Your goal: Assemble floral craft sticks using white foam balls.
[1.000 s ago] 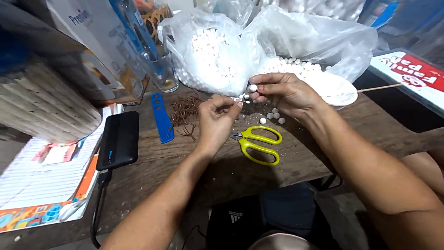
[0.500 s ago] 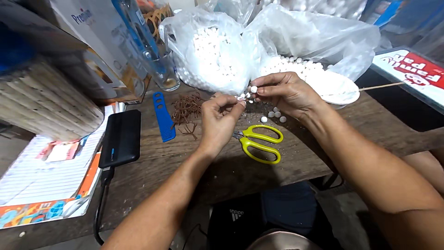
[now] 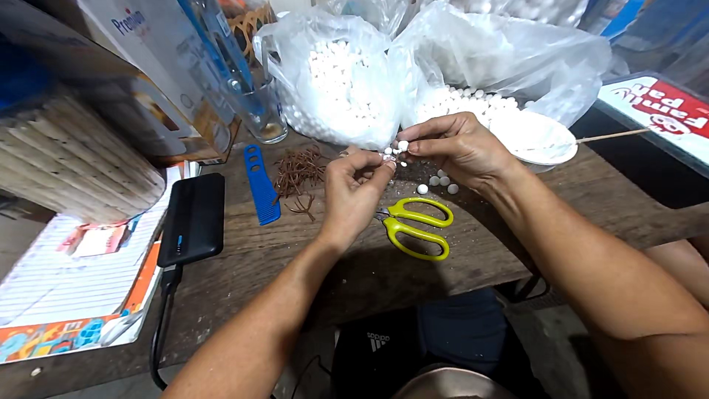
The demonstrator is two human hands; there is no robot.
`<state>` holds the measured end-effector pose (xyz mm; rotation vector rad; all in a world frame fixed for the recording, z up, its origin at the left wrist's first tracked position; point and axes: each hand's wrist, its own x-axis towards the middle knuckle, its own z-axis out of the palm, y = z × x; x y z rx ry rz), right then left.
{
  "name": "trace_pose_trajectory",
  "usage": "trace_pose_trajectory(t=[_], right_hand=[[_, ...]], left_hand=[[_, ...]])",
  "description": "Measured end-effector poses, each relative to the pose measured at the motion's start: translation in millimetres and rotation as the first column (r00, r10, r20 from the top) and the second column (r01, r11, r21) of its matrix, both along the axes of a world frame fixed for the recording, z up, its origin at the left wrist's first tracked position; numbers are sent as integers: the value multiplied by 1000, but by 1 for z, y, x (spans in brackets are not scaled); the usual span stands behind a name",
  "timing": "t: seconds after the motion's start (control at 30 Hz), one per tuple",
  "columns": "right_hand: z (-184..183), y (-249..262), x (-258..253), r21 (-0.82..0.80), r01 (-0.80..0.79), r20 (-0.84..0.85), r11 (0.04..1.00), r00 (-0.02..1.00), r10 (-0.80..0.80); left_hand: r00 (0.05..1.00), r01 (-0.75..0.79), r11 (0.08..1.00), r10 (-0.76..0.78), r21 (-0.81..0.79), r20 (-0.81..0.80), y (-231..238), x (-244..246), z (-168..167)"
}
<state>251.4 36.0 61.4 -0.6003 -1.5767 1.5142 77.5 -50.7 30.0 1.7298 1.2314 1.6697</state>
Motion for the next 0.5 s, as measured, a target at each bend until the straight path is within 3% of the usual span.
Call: trace_pose_trajectory(t=[0.37, 0.5], right_hand=[[-1, -1, -1, 26, 1, 34, 1000, 999, -2], [-3, 1, 1, 185, -23, 78, 982, 997, 9]], left_hand=[[1000, -21, 1000, 21, -11, -6, 1, 1, -2], [999, -41, 999, 41, -11, -29, 2, 1, -2]])
